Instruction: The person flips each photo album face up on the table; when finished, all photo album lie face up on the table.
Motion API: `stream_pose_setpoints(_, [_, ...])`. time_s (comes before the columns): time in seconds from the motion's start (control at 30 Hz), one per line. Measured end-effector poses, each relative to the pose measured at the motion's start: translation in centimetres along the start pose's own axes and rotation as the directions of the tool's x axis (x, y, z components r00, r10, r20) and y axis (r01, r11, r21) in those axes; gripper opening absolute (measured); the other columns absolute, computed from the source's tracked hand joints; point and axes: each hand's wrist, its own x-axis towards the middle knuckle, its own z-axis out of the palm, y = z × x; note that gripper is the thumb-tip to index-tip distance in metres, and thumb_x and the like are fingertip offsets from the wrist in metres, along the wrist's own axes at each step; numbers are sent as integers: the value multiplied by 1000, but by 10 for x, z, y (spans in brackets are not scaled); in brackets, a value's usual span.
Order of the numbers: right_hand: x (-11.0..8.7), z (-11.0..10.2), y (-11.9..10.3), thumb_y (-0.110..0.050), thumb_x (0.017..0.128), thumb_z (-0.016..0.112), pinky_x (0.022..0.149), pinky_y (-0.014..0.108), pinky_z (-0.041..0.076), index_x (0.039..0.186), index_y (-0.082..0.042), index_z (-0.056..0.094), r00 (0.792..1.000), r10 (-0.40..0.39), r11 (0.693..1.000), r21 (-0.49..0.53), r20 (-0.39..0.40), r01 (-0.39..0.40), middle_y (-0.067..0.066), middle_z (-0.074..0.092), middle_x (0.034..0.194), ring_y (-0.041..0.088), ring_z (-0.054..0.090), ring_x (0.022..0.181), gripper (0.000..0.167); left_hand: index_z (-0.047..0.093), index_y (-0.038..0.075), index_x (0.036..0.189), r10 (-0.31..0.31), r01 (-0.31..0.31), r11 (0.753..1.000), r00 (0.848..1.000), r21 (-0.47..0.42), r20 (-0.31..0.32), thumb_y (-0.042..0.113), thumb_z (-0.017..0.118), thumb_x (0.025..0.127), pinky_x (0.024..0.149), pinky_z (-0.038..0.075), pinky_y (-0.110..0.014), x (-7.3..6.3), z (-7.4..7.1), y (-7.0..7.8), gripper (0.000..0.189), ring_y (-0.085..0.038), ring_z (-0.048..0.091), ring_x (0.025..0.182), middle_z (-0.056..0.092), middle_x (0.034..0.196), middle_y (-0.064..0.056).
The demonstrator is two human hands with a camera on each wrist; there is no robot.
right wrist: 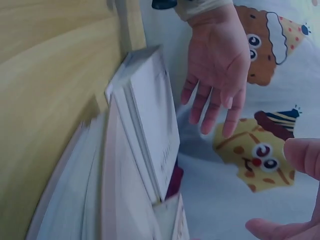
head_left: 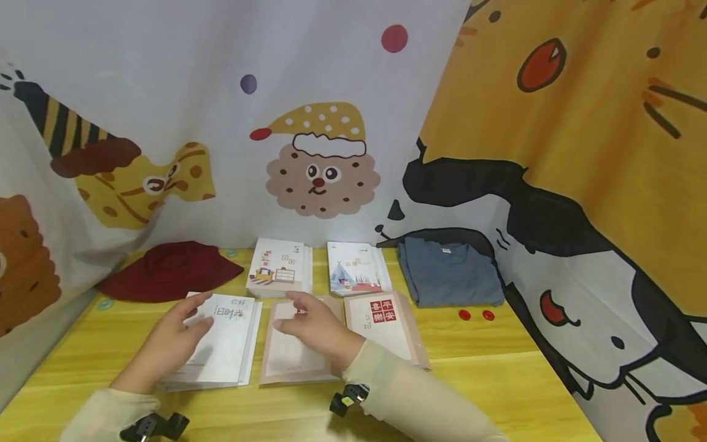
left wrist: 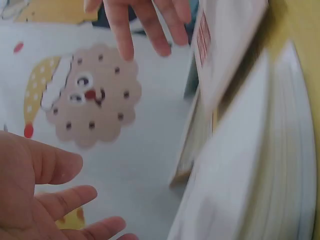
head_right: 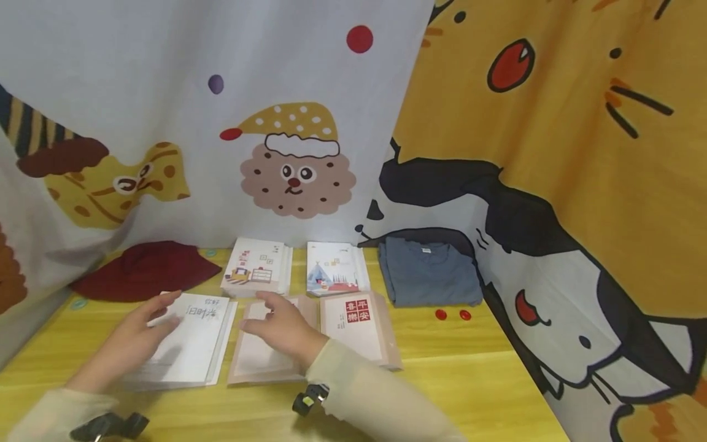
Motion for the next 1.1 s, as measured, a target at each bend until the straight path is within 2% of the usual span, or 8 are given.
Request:
stream_pose_setpoints(0.2, [-13, -25, 12, -36, 95, 78, 115, 58, 45, 159, -13, 46, 1000, -13, 1000, -10, -28, 12, 20, 44, 162, 45, 50, 141, 76, 36, -1, 161, 32, -15, 992, 989, -124, 142, 17, 57, 109, 110, 45, -67, 1, 26, 20, 58, -56, 41, 144, 39, 160, -35])
stream_pose_setpoints(0.37, [-24, -37, 22, -33, 96, 78, 118, 61, 40, 161, -9, 42, 999, 2, 1000, -20, -34, -2, 22, 40, 164, 49, 45, 145, 78, 33, -2, 162, 28, 38, 964, 969, -263, 244, 16, 56, 108, 112, 45, -64, 4, 47, 27, 61, -55, 41, 144, 34, 161, -37])
stream_pose_setpoints(0.53, [-35, -43, 30, -29, 94, 80, 118, 62, 39, 162, -6, 40, 999, 32, 999, -2, -26, -32, 22, 40, 165, 48, 42, 148, 82, 31, -3, 162, -1, 116, 932, 949, -344, 316, 17, 56, 106, 114, 42, -64, 5, 64, 31, 65, -58, 30, 150, 28, 162, -39])
stream_pose_setpoints(0.67, [-42, -44, 34, -28, 94, 81, 119, 64, 36, 162, -8, 40, 999, 51, 999, 13, -8, -51, 23, 37, 167, 51, 38, 149, 82, 28, -4, 162, -22, 169, 901, 938, -400, 346, 16, 56, 106, 109, 50, -57, 4, 74, 31, 66, -54, 38, 146, 30, 159, -40])
stream_pose_setpoints(0.8, [-48, -43, 37, -27, 93, 81, 121, 67, 31, 162, -8, 39, 998, 56, 998, 8, 15, -56, 22, 34, 168, 53, 34, 151, 83, 24, -5, 162, -47, 228, 851, 930, -473, 365, 12, 54, 107, 95, 57, -47, 6, 81, 32, 65, -41, 55, 126, 34, 148, -37])
stream_pose_setpoints(0.93, [-51, -41, 38, -27, 93, 81, 123, 67, 27, 163, -7, 37, 998, 51, 999, -2, 23, -51, 20, 32, 170, 52, 30, 153, 85, 23, -3, 163, -90, 276, 813, 930, -513, 358, 11, 52, 107, 84, 57, -40, 9, 87, 31, 64, -30, 57, 109, 35, 138, -28])
stream_pose_setpoints(1.0, [-51, -41, 39, -28, 93, 81, 123, 67, 26, 163, -7, 37, 998, 53, 999, -7, 20, -52, 19, 32, 170, 52, 29, 154, 86, 21, -1, 163, -112, 290, 807, 931, -515, 349, 10, 52, 107, 82, 57, -40, 10, 91, 31, 65, -30, 58, 107, 35, 137, -28])
stream_pose_setpoints(1.1, [-51, -41, 39, -28, 93, 81, 123, 66, 27, 163, -6, 36, 998, 55, 998, -9, 17, -55, 19, 31, 170, 52, 29, 153, 87, 22, -1, 162, -133, 286, 828, 936, -483, 326, 11, 54, 105, 85, 57, -41, 10, 97, 33, 67, -39, 58, 119, 36, 146, -35])
